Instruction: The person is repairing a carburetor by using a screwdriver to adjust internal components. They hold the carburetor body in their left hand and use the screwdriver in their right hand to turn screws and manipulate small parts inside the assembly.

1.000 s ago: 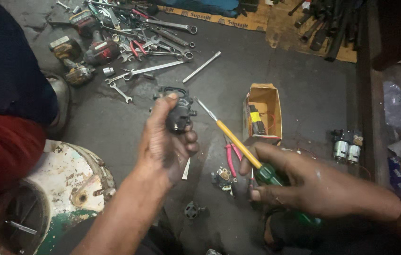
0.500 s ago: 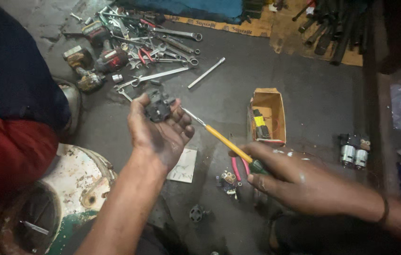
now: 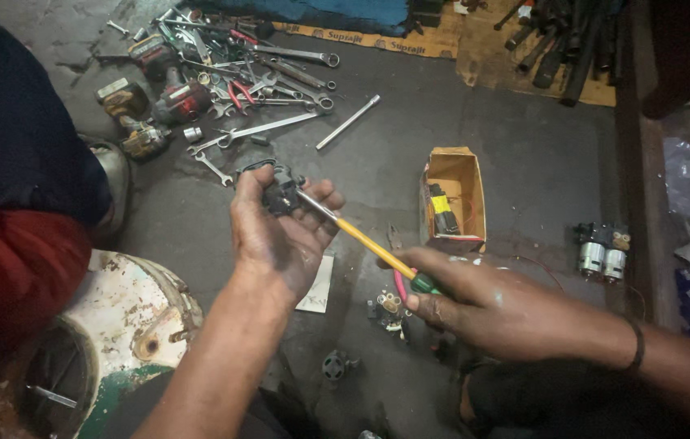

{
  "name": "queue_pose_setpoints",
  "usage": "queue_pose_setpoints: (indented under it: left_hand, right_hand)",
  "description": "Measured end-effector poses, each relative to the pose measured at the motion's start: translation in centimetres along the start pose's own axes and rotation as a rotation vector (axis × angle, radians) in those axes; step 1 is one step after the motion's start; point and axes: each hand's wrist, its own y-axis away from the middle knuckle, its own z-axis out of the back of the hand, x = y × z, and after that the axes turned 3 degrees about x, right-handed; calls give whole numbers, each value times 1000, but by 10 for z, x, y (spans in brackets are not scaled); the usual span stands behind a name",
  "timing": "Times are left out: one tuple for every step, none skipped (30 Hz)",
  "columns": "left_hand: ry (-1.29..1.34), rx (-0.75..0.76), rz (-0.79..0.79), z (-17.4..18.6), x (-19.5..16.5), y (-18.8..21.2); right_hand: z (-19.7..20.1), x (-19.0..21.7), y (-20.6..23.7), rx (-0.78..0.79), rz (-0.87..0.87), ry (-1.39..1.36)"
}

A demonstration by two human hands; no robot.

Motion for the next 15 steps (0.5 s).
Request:
queue_pose_setpoints:
  left_hand:
    - [0,-3,-5,-1,0,1]
    - [-1,-7,-9,-1,0,2]
    - [-1,-9,-12,-2,0,3]
    - [-9,-4,-17,-3,0,4]
    - [-17,1,-23,-3,0,5]
    - [-25,6,-28,-4,0,6]
    - [-51,12,-52,-4,0,7]
    - [-78,19,-75,-5,-1,8]
    - [-104,25,-99,-5,-1,9]
    - [-102,29,-90,-5,-2,9]
    - [-99,32,-80,-6,-3,9]
    - [-96,34,-70,-7,-4,9]
    - [-106,21,-74,-7,-4,10]
    - [-116,9,-79,-7,-4,11]
    - [-125,-2,-84,-7,-4,12]
  right_hand:
    - [0,0,0,13,-15,-4]
    - [0,-1,0,26,-31,-10]
    - [-1,-1,0,38,-48,-16]
    - [-1,-2,0,32,25,-55]
    - [-2,-3,0,25,98,-96]
    - [-3,-4,0,18,171,-138]
    - [-3,-5,0,35,168,-180]
    - [-3,-6,0,52,166,-221]
    - [-3,-8,0,70,163,-264]
    - [-2,-10,0,91,99,-316]
    - [-1,-12,0,112,35,-368]
    - [0,-14,0,134,-30,-421]
    - [1,-16,0,149,-1,-466]
    - [1,-17,0,163,29,-512]
    - [2,-19,0,176,58,-557]
